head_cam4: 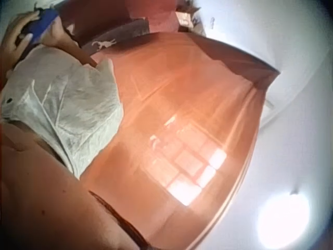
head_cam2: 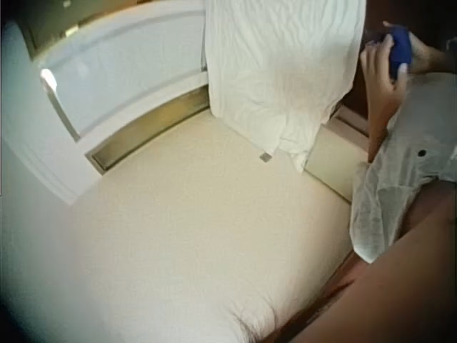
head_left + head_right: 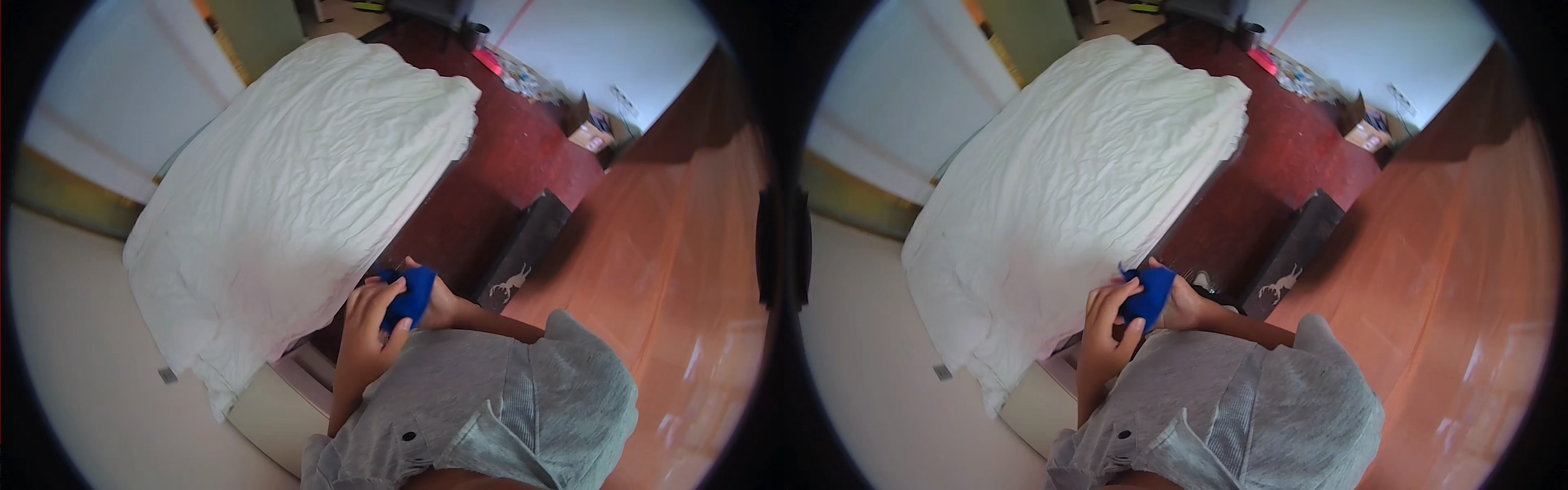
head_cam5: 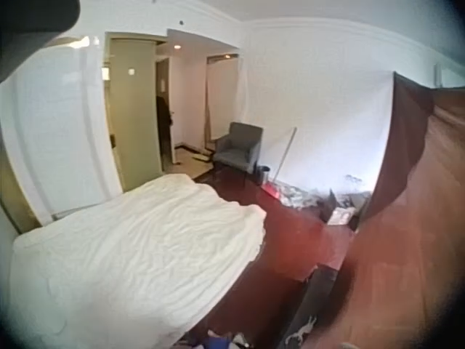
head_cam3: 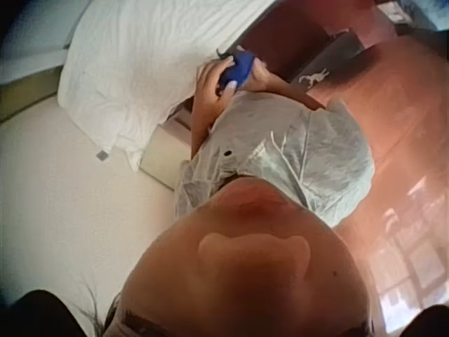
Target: Cleaning a bedside table surface and its lower compartments using a blue cloth.
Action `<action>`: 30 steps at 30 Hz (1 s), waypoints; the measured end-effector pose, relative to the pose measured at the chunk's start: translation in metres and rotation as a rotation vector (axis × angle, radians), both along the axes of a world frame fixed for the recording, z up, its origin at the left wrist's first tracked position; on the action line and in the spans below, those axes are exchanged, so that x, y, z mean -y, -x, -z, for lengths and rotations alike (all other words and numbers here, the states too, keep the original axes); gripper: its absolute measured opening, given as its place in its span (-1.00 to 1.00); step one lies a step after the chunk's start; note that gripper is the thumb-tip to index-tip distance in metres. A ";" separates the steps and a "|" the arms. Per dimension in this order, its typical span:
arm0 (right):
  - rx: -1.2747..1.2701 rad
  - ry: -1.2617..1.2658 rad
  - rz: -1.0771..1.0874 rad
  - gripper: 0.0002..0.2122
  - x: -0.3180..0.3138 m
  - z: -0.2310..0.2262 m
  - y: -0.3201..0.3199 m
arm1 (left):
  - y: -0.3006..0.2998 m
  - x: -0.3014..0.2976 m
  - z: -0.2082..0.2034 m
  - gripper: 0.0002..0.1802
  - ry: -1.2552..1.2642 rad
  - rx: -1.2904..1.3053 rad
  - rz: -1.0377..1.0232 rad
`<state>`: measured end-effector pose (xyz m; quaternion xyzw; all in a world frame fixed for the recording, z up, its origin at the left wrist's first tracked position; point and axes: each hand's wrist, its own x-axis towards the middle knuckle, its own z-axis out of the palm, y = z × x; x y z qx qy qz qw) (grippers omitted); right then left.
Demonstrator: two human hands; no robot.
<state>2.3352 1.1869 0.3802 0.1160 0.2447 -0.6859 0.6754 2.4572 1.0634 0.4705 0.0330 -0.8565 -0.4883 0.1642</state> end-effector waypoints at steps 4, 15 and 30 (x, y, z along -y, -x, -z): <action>0.068 0.535 0.243 -0.45 -0.050 0.038 0.067 | 0.072 -0.013 0.016 -0.54 0.281 -0.124 -0.097; -2.273 -0.061 0.307 -0.77 -0.104 -0.072 0.177 | 0.211 -0.067 0.050 -0.41 -1.957 0.609 0.329; -0.409 -0.220 0.827 -0.41 -0.121 0.020 0.121 | 0.298 -0.091 0.066 -0.58 -0.452 0.388 0.561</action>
